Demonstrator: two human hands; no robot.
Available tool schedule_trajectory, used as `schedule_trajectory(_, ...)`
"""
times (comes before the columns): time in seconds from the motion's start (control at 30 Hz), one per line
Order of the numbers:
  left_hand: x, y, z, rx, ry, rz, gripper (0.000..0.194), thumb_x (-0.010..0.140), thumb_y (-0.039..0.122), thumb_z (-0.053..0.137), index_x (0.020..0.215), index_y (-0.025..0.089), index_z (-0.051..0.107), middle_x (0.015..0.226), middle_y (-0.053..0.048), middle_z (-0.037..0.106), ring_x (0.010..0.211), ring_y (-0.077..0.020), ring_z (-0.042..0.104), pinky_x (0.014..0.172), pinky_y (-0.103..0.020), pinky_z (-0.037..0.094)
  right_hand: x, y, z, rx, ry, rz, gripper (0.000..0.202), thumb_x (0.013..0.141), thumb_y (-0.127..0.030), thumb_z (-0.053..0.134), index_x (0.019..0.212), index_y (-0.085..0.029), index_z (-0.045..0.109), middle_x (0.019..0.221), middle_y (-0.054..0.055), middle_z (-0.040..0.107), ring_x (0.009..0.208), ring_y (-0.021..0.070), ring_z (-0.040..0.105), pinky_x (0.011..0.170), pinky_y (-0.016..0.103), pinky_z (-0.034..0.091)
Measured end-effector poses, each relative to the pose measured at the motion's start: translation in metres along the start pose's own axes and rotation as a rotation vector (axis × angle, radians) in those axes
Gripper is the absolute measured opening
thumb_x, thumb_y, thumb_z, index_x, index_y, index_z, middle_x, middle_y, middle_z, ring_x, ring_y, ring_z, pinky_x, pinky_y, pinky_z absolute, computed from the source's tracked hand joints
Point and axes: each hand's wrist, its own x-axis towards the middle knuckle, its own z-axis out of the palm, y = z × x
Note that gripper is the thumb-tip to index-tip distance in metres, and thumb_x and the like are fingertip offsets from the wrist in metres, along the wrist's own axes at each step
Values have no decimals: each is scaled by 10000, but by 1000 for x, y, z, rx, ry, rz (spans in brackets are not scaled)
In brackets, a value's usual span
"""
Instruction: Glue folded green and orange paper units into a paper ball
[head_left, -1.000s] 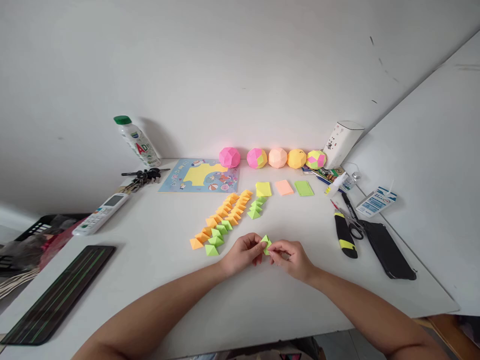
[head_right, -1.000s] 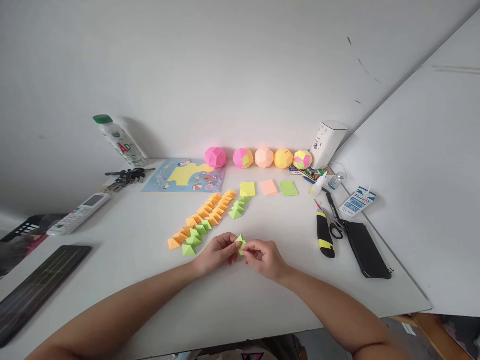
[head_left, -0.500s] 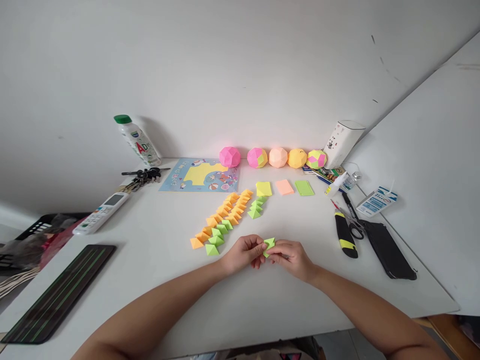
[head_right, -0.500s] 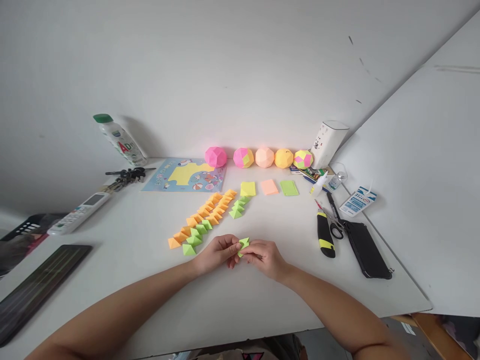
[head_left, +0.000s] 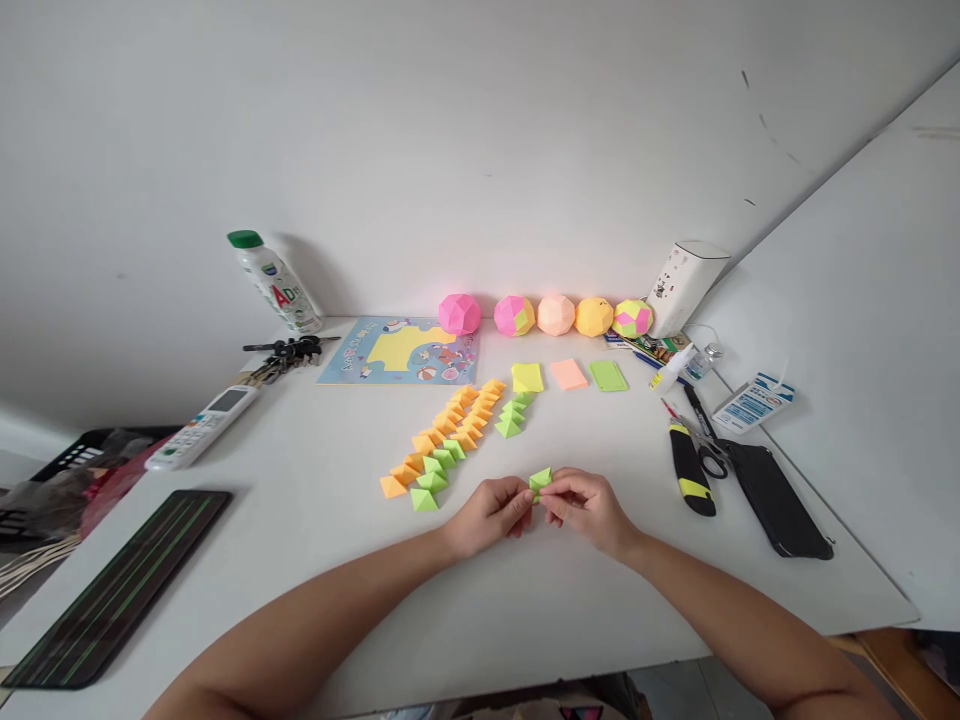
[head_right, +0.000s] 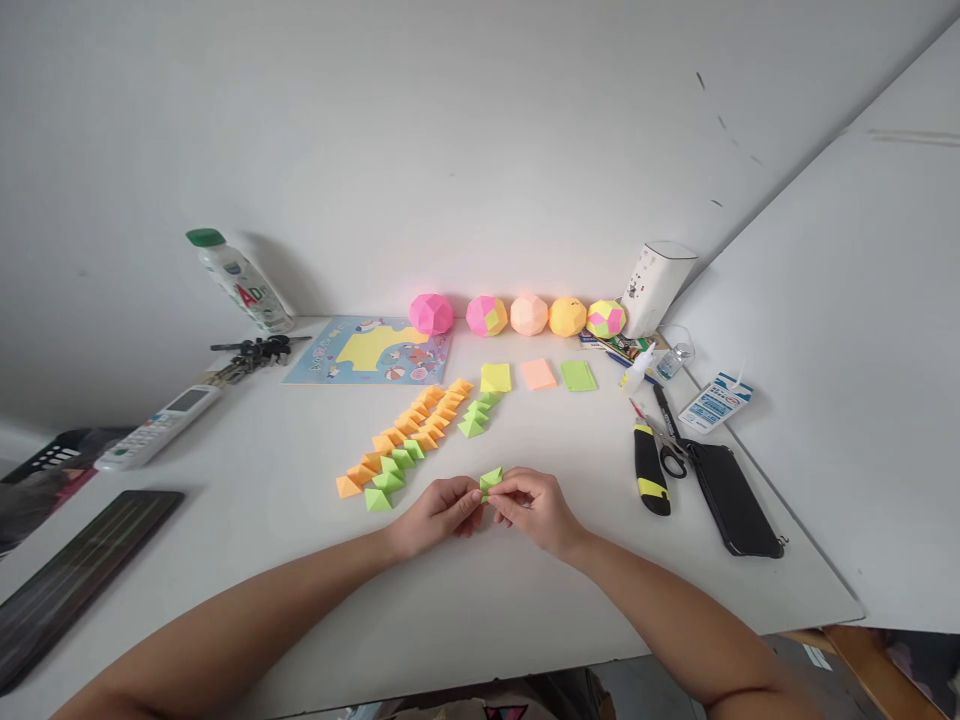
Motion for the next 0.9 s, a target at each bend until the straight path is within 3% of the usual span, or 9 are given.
schedule_trajectory(0.23,-3,2,-3,-10,-84,47,373,884,480,407,728,155,500,647,-8,542,568,-104,484,531,-231,380,-2,-1,2,26,11,52,118,803,-254,637,736,-157,647,693,-11,551,534,112,603,494,247,504)
schedule_trajectory(0.53,-3,3,-2,21,-66,19,354,891,452,388,705,163,476,623,-1,518,557,-103,451,529,-237,367,-2,2,7,76,56,100,159,779,-315,655,766,-168,596,654,-18,571,538,111,583,481,240,497)
schedule_trajectory(0.67,-2,1,0,-4,-70,38,319,856,456,465,739,161,497,621,6,516,549,-98,429,518,-234,350,-2,-2,8,74,66,146,203,754,-351,666,776,-172,573,608,-16,590,514,117,572,485,257,501)
schedule_trajectory(0.9,-1,-3,3,53,-6,45,322,841,427,487,662,160,501,563,20,495,496,-80,366,467,-221,282,-5,7,11,68,59,159,210,769,-280,641,784,-211,443,614,-40,569,542,116,565,504,252,483)
